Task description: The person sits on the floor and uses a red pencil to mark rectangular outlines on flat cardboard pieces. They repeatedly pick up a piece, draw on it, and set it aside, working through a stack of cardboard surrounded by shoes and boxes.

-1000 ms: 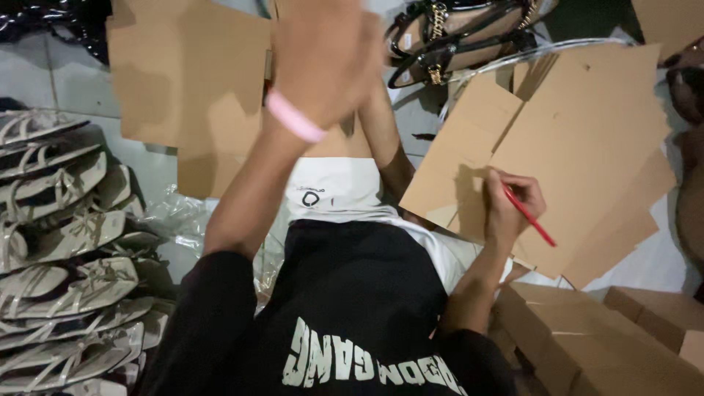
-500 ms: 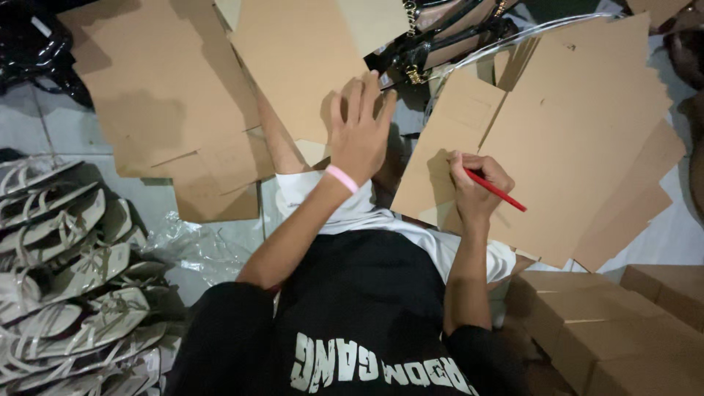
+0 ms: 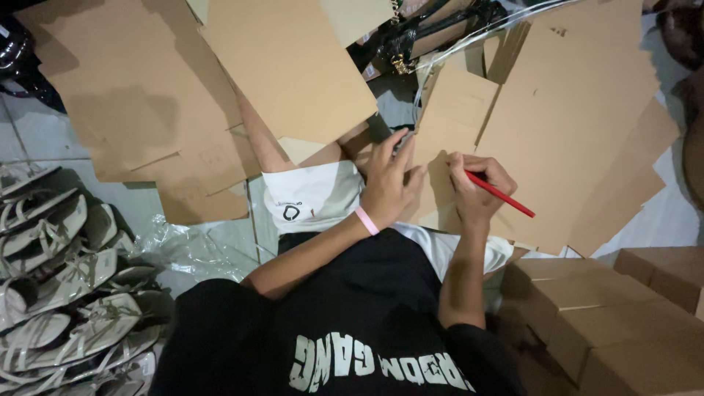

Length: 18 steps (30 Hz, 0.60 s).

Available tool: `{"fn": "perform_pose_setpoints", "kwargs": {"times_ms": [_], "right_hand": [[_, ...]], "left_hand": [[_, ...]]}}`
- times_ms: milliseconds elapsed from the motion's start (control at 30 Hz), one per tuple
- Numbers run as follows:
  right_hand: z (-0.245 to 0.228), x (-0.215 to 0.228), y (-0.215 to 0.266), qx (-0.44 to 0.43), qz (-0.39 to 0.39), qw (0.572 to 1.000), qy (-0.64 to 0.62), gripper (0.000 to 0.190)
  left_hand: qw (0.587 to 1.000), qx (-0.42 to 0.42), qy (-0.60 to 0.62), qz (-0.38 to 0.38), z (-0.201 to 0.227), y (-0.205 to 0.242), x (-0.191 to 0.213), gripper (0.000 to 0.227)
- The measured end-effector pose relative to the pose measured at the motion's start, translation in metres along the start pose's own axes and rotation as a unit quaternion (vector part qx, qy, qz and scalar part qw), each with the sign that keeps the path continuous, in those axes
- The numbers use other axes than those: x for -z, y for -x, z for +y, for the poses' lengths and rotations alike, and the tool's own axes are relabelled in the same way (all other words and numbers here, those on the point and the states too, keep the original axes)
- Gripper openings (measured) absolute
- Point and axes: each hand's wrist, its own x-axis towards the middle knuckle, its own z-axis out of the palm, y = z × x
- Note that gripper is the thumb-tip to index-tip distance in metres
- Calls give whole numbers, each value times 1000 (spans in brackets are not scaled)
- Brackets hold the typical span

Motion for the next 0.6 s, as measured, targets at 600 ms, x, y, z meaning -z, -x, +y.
{"fn": "perform_pose_setpoints", "kwargs": {"times_ms": [600], "right_hand": [[5, 1, 7, 13, 7, 1000, 18, 23]], "left_hand": [[843, 234, 467, -129, -73, 14, -50, 39]]}}
